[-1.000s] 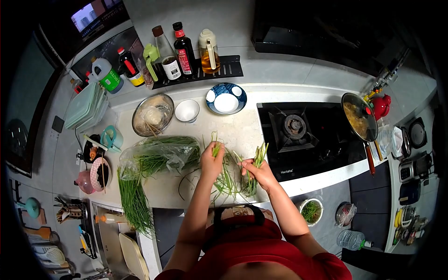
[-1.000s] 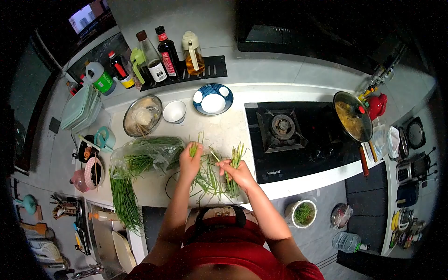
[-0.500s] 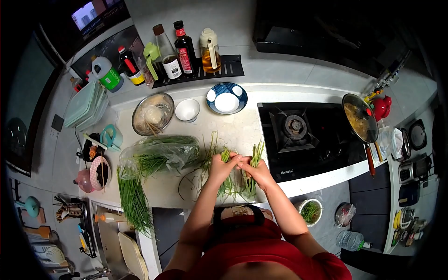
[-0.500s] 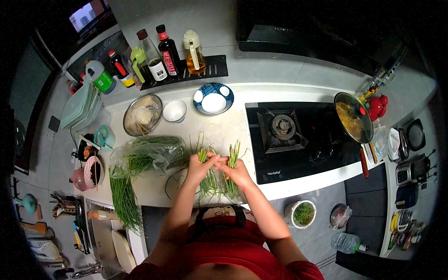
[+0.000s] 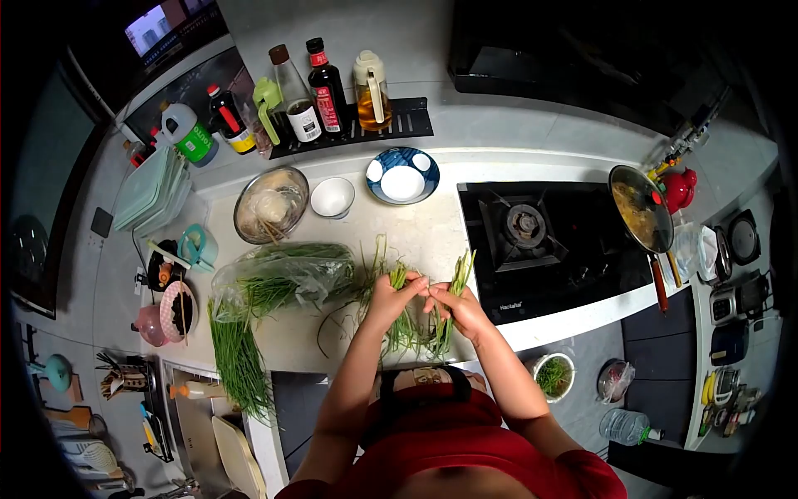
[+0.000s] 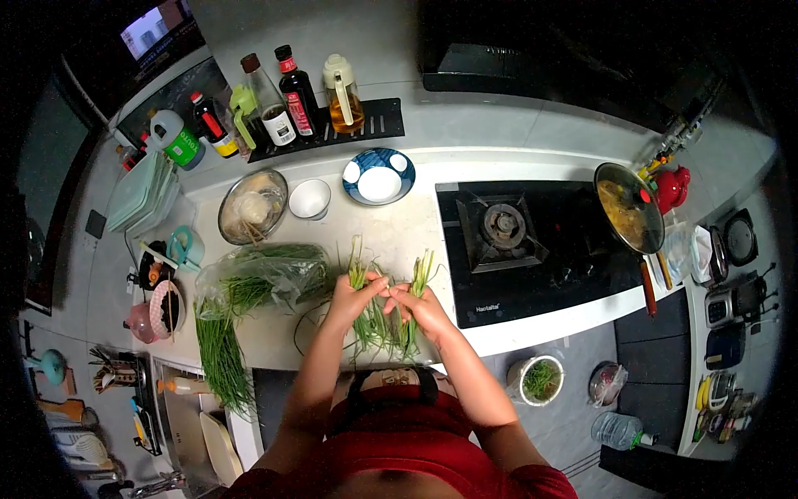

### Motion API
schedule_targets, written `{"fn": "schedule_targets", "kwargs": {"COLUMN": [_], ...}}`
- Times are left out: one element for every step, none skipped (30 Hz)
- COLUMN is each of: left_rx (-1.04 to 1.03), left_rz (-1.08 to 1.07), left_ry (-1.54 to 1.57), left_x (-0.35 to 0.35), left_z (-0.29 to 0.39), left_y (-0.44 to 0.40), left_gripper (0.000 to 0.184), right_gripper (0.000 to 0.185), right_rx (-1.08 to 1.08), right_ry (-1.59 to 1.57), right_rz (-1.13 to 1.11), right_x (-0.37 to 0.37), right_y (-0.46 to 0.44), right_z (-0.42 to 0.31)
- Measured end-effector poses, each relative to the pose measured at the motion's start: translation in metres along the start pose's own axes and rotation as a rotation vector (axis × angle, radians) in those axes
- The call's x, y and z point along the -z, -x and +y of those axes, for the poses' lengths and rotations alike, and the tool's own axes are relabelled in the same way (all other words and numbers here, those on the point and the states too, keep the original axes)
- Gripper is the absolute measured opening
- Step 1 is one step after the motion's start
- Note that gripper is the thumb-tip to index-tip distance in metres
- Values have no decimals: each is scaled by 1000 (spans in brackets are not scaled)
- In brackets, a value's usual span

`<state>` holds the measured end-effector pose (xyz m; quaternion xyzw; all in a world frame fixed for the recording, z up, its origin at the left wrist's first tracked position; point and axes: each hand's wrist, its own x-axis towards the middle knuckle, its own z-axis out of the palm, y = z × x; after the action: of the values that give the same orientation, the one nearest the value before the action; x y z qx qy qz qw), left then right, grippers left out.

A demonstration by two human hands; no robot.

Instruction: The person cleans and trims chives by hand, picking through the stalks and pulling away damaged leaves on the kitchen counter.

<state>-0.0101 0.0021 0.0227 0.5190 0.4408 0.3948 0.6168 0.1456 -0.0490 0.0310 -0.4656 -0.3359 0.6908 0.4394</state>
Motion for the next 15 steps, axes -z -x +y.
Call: {"fn": "schedule_targets", "kwargs": {"left_rx": [-3,99,85,72,59,-55,-92,-128,-165,-150,-159,-168,-177,-139,-120], "left_rz": [3,95,108,121,134,182,148,116,83,32,19,6,-8,-72,-94], "left_ry": [1,2,49,95,141,144,174,203,232,219,170,121,72,-4,-88], "left_x": [0,2,5,9,11,5,1,-3,-4,-3,-6,-12,-16,-16,-18], "left_z": [-2,-2,0,3,5,5,5,6,10,4,3,6,8,-3,-2], "left_y": [0,-4,-5,-6,-7,-11,-10,-9,-8,-8,-5,-2,1,-2,1], "left_gripper": [21,21,22,23,24,24,22,21,19,16,15,15,15,16,15], "right_gripper": [25,26,26,27,26,26,26,25,23,21,25,28,32,31,30], "right_rx": [-14,-31,-47,-64,-44,-25,-6,1,9,17,26,36,45,22,37], "right_ry": [-9,-53,-97,-141,-142,-142,-142,-148,-154,-160,-130,-99,-69,-34,-43], "right_rz": [-16,-5,6,17,7,-5,-17,0,18,37,21,5,-12,-41,-26], "right_x": [1,0,-3,-5,-4,-4,-4,-5,-7,-8,-6,-4,-4,-2,-2], "right_y": [0,0,0,0,0,-1,-1,-2,-2,-2,-3,-4,-5,-3,-4], "right_z": [0,0,-1,-2,-1,2,4,4,4,4,6,8,8,5,7]}}
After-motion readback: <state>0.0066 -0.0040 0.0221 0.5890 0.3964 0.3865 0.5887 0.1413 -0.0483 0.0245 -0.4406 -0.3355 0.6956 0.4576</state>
